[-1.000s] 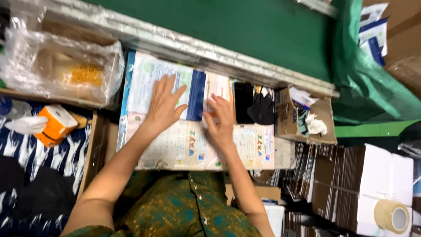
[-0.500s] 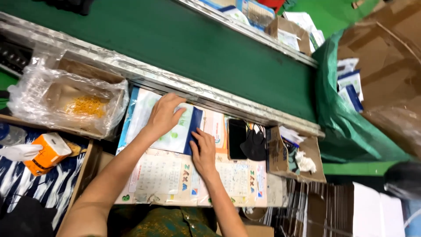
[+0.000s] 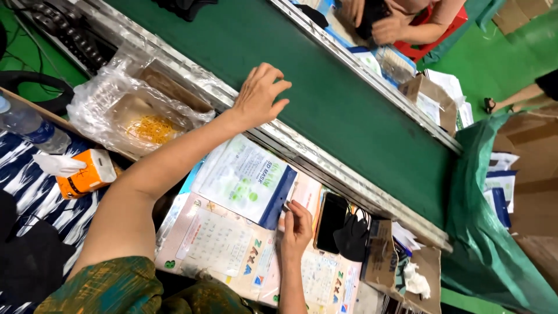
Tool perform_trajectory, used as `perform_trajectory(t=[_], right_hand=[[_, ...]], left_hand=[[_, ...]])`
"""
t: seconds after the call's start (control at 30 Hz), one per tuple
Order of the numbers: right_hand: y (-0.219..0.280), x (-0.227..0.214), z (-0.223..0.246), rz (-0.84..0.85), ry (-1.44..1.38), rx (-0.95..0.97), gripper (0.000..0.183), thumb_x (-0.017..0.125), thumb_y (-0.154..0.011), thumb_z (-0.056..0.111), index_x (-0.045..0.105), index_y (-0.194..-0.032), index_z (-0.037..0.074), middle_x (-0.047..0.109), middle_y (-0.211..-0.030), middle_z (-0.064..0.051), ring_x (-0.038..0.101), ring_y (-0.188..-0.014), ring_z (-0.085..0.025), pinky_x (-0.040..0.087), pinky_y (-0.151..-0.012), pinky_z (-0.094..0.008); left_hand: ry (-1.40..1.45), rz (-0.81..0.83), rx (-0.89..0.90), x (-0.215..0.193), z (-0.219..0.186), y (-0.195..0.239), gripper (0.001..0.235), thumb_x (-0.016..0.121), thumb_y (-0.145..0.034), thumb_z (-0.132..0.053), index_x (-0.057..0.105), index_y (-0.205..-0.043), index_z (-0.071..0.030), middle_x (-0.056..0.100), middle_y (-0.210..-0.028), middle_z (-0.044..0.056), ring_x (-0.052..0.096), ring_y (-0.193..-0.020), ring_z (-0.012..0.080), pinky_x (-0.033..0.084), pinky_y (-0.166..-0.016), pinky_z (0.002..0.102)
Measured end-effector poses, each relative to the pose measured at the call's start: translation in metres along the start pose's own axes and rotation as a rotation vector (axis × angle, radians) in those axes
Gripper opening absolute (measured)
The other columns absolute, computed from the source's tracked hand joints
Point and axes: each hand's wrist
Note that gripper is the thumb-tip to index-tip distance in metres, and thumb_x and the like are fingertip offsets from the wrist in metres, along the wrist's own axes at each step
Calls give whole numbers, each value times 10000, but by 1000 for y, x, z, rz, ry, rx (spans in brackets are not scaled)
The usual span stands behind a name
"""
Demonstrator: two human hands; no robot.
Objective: Sorting, folding, and packing face masks into plastic bags at a manufacturing workstation.
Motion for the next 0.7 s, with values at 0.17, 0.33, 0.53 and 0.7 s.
perform_trajectory(t=[0.17,0.33,0.53,0.7], right_hand=[[0,-1,-1,-25,-5,-15,171,636,-985,92,723,-1100,1,671,-1230,-115,662,-1092,-180,555,-869,-288],[0,-1,-3,-31,29,-129,100,665,-971,54,737,-993,-12,717,-1092,-117,649,-1076,-211,519,-941,-320],[-1,-1,-1,-24,23,-104,110,674,-951,53,751,-932,-23,734,-1046,-124,645,-1069,-218,505,-942,-327],[0,-1,0,-46,67,-117,99,685,-934,39,756,-910,-26,741,-1029,-121,640,-1063,-229,499,-939,-334]], left_hand=[[-112,21,32,-3,31,-7,406,848,-791,-198,717,-1125,-10,576,-1212,214,494,-1207,380,417,-1031,501],[-183,30,62,-8,54,-15,492,853,-800,-207,702,-1222,-5,540,-1270,225,462,-1260,400,384,-1090,519],[-398,130,68,4,71,-21,713,860,-736,-358,647,-1353,-74,494,-1395,278,378,-1393,458,254,-1187,624],[-728,286,-214,-29,127,-58,1015,840,-548,-501,548,-1458,-156,494,-1445,271,396,-1385,444,271,-1087,670]])
Point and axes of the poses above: each hand's wrist, its own y-axis away from the middle knuckle, its own x-axis out of the palm, z = x × y
